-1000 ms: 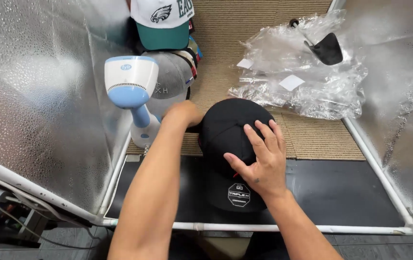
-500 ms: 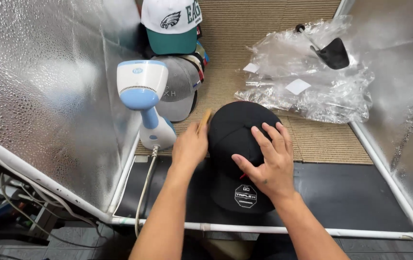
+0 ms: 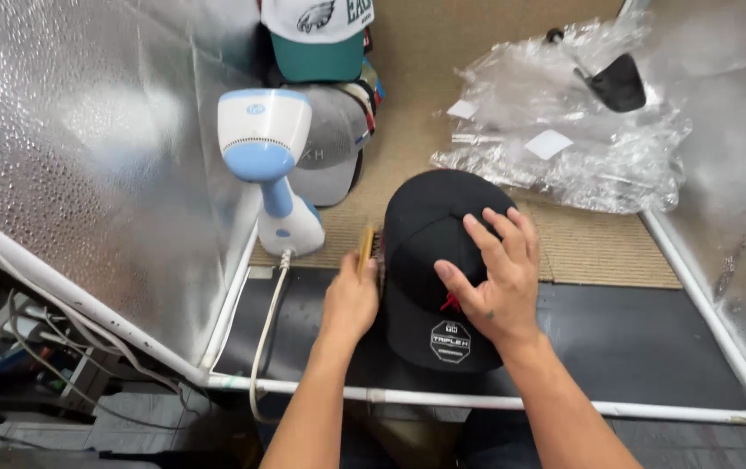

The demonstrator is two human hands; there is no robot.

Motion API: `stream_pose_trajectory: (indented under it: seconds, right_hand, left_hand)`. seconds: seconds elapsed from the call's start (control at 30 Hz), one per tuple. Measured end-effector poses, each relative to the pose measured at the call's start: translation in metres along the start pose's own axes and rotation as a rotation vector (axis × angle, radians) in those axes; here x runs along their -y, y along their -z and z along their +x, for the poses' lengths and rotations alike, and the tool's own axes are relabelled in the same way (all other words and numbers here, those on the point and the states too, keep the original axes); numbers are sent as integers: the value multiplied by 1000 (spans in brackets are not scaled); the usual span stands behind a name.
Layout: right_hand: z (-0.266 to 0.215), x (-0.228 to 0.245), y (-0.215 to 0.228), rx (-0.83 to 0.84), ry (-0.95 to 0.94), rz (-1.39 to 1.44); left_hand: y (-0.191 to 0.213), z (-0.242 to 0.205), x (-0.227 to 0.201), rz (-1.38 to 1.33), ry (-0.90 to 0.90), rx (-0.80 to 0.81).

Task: The person uses a wooden brush to clean the surface of a black baseball cap placed on a workbench. They hold the cap with one hand and brush the fabric with the other, focusing on the top and sides of the hat.

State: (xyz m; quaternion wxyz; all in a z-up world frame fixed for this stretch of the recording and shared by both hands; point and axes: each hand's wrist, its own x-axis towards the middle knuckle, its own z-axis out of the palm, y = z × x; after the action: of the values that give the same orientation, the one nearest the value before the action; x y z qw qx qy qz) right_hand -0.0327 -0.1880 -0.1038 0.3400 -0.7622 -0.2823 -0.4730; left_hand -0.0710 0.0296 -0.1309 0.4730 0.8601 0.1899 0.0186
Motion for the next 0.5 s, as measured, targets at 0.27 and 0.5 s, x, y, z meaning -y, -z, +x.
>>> stream_pose_trajectory:
  seconds: [0.27, 0.5]
  right_hand:
    - [0, -3, -1, 0, 4, 6]
    - [-3, -10, 0, 15, 23, -35]
  left_hand:
    - [19, -28, -45, 138, -157, -185]
    - [-11, -49, -75, 235, -842, -667]
